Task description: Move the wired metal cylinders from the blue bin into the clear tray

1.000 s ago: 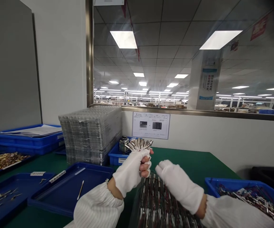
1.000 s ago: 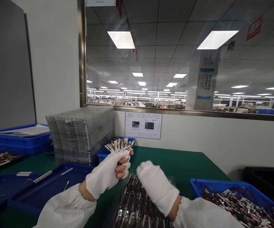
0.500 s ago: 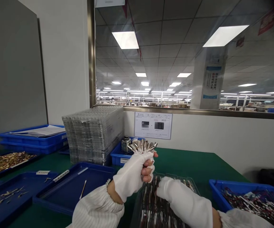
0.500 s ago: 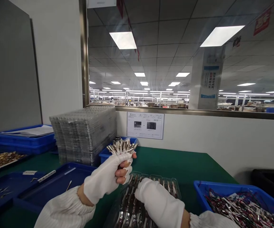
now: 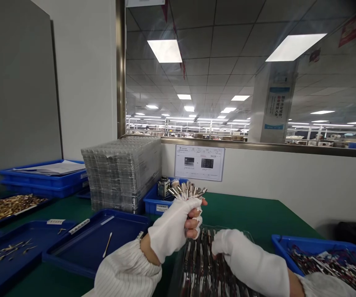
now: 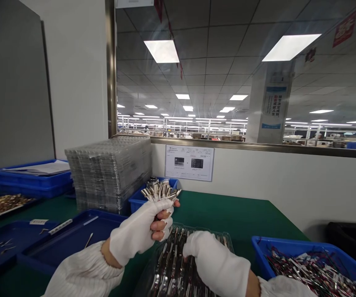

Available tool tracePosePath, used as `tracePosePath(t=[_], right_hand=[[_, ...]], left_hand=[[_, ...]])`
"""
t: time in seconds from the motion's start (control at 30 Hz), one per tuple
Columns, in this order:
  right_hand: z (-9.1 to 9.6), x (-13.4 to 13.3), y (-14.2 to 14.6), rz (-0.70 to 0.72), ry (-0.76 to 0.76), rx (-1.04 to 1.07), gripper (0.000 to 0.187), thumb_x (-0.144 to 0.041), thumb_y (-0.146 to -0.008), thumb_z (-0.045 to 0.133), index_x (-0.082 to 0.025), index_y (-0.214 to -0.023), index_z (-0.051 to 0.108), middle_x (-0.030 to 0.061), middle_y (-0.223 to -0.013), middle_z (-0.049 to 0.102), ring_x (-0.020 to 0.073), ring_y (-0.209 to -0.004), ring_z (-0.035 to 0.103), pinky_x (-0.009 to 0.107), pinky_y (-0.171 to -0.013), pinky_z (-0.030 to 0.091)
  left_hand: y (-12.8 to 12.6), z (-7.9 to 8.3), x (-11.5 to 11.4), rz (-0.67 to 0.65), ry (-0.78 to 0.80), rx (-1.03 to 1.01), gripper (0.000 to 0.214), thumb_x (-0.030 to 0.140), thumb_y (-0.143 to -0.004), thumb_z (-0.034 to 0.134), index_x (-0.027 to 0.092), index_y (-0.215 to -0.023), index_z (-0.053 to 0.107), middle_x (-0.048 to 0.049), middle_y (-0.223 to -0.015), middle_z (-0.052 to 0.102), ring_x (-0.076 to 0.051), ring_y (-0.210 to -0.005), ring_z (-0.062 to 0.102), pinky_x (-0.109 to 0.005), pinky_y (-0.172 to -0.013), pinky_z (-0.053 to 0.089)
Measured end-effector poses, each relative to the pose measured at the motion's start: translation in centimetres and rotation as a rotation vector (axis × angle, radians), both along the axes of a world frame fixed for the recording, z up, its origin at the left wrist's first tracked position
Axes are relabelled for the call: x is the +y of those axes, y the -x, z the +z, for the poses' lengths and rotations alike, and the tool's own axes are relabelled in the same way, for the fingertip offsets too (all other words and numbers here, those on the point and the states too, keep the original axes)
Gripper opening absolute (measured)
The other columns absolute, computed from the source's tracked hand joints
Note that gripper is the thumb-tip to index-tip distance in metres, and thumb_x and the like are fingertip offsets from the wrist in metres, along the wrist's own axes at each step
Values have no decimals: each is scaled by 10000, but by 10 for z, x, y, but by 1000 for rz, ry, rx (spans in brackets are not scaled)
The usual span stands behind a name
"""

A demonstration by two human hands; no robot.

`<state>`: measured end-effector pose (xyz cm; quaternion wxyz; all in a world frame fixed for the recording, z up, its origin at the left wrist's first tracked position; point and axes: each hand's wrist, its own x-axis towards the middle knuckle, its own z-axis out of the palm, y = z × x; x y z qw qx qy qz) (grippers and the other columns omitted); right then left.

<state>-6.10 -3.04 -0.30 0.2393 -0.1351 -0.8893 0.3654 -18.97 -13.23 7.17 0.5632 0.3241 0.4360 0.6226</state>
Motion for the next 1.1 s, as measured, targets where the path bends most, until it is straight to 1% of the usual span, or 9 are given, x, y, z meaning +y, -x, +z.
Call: tracePosePath(t=[0.23,0.37,0.43,0.57,0.7,0.8,0.9,1.0,1.1], right_hand=[[6,3,-9,-111,-110,-26,235,-151,-669,380,-206,-695,607,-3,-699,592,140,-640,525,243,-625,393],[-1,7,-14,-5,-221,-162,211,-166,-669,424,-218,-704,625,0,-751,604,140,-712,527,230,-694,377],[-3,7,-14,17,-166,-157,196,-196,-679,443,-217,-710,636,8,-775,608,152,-743,526,237,-720,373],[8,4,-11,-16,290,108,287,-357,-730,460,-208,-944,579,39,-860,597,187,-814,518,293,-752,380],[25,-7,-9,163,913,408,483,-486,-783,332,-221,-1186,357,73,-1017,531,176,-872,503,332,-760,392],[23,-12,-8,240,1087,447,509,-499,-794,290,-283,-1247,207,58,-958,553,161,-800,534,360,-745,402],[11,-7,-3,184,918,400,606,-417,-742,470,-272,-1256,184,46,-871,578,160,-744,551,360,-738,411],[2,2,2,42,681,448,672,-287,-605,644,-188,-1194,338,75,-951,554,172,-805,537,322,-768,408],[0,6,6,-65,623,516,606,-266,-557,659,-148,-1113,447,76,-867,572,175,-761,541,302,-697,436]], left_hand=[[1,-4,2,-54,18,-42,181,328,-712,462,170,-801,469,83,-515,239,-12,-352,212,-161,-334,147],[3,-6,2,-84,-14,-106,274,417,-703,455,161,-799,479,83,-517,235,-11,-351,197,-160,-321,161],[4,-9,5,-93,2,-128,297,443,-690,454,165,-792,480,83,-509,233,-15,-344,192,-161,-311,158],[2,-18,13,-130,90,-103,239,395,-682,458,156,-685,464,84,-482,232,-21,-328,186,-167,-299,154],[-6,-36,23,-175,147,8,185,334,-690,462,158,-643,435,78,-489,295,-24,-332,238,-167,-313,192],[-14,-47,26,-173,111,74,203,365,-686,483,167,-698,437,73,-524,349,-25,-346,284,-168,-328,228],[-19,-51,29,-102,111,132,271,435,-673,488,173,-702,422,80,-506,356,-23,-330,290,-167,-320,235],[-20,-51,32,-17,119,180,322,496,-667,461,181,-712,411,92,-464,343,-21,-295,272,-165,-300,241],[-21,-53,37,64,105,207,293,488,-693,426,213,-785,383,103,-443,345,-30,-267,265,-163,-276,240]])
